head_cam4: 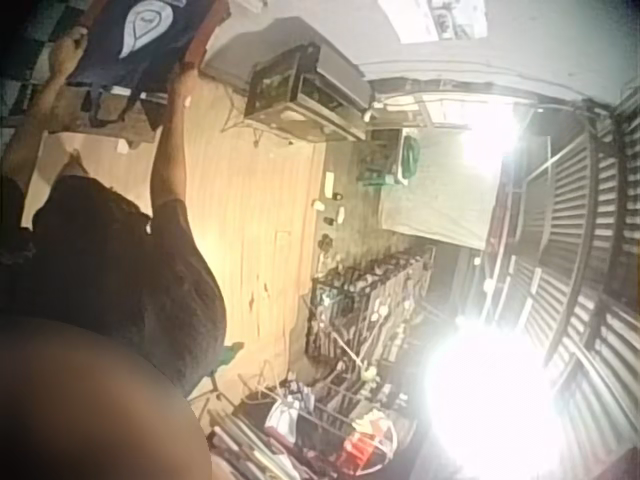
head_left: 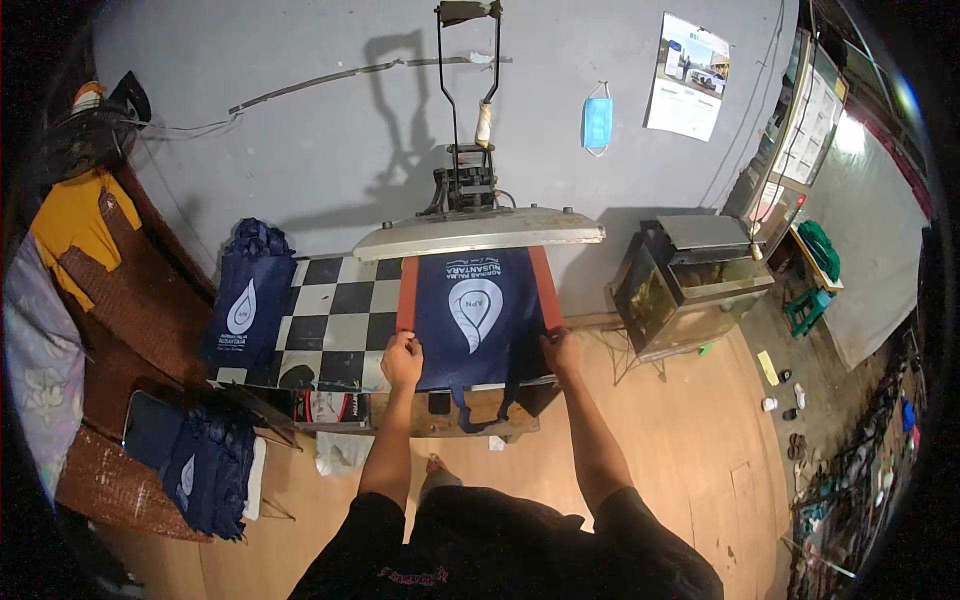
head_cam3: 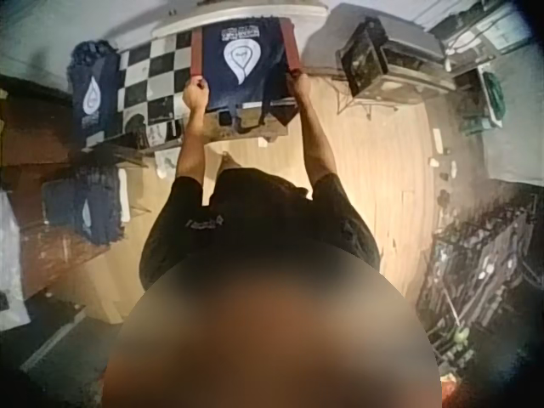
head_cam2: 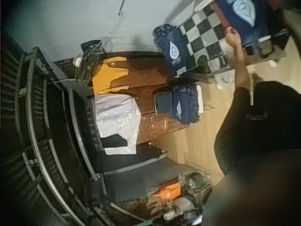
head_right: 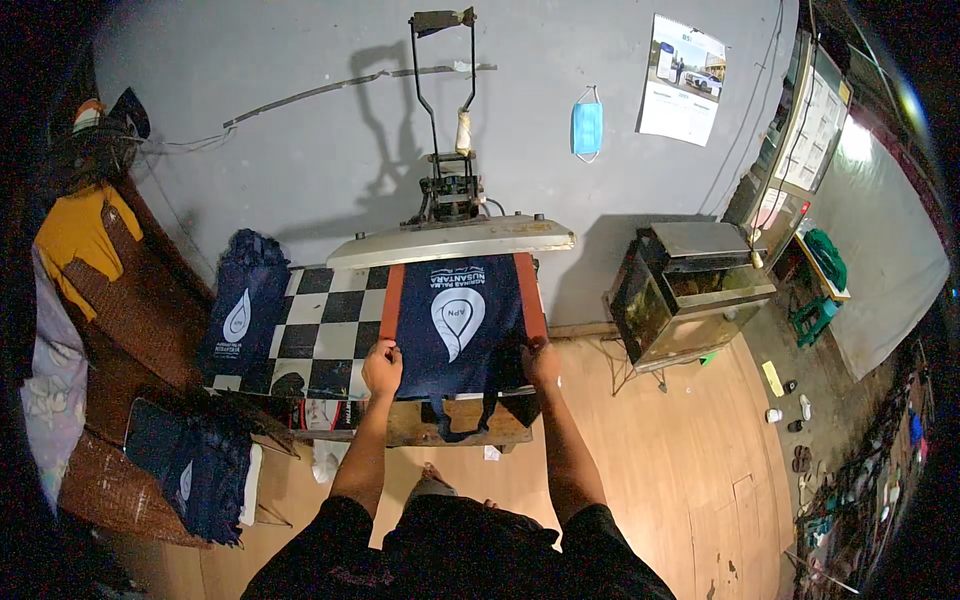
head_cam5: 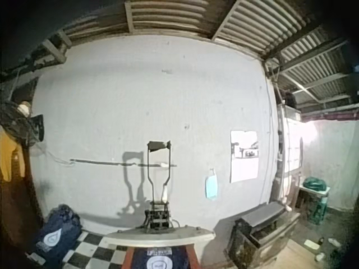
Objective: Using a heat press machine to print designs on blue tote bags.
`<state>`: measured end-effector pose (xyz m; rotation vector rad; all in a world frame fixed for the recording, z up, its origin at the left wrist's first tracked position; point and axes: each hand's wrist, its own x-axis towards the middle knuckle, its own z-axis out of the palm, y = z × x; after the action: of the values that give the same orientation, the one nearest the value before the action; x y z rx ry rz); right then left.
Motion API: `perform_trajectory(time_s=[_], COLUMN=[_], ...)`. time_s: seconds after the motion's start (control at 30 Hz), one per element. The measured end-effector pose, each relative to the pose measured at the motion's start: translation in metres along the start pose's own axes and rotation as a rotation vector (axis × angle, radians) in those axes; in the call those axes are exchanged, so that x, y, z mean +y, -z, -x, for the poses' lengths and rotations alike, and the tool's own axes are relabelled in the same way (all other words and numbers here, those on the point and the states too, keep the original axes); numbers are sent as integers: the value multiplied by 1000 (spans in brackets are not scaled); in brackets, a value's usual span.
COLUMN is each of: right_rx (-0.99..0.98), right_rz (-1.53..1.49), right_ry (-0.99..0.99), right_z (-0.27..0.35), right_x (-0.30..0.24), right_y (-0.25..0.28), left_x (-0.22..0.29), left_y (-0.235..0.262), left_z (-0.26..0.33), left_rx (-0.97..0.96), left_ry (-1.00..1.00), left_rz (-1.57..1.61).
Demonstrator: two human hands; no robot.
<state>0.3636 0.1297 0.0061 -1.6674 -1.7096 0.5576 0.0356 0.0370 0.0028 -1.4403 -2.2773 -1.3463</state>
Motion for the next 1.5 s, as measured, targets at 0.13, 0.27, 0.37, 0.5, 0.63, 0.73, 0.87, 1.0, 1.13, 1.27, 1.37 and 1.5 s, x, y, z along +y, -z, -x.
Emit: perform_trajectory(time_s=[0.13, 0.27, 0.37, 0.5, 0.63, 0.73, 0.87, 1.0, 1.13, 1.27, 1.37, 1.5], right_rx=[39, -3, 68, 25, -45, -37, -86, -30, 163, 440, 516, 550], right_rz=[247, 294, 333, 494, 481, 519, 486, 218, -42, -133, -120, -131], right_ry=[-3, 153, 422, 431, 390, 378, 362, 338, 436, 901, 1084, 1092], right_z=[9, 24, 44, 65, 66, 62, 62, 56, 46, 26, -11, -70], right_x=[-25, -54, -67, -58, -51, -51, -50, -57, -89, -167, -232, -307], right_y=[20, 22, -4, -24, -27, -28, -30, -7, 61, 133, 182, 207], left_x=[0, 21, 43, 46, 38, 35, 30, 29, 59, 133, 186, 238], left_y=[0, -3, -11, -12, -10, -7, -4, 17, 73, 131, 164, 170], left_z=[-10, -13, 9, 27, 21, 16, 17, 4, -24, -75, -118, -189], left_rx=[35, 64, -128, -325, -469, -523, -516, -483, -107, 35, 39, 38], left_ry=[167, -18, -236, -217, -211, -206, -240, -225, -363, -746, -848, -938], left_rz=[240, 237, 0, -458, -444, -405, -395, -224, 195, 261, 256, 259])
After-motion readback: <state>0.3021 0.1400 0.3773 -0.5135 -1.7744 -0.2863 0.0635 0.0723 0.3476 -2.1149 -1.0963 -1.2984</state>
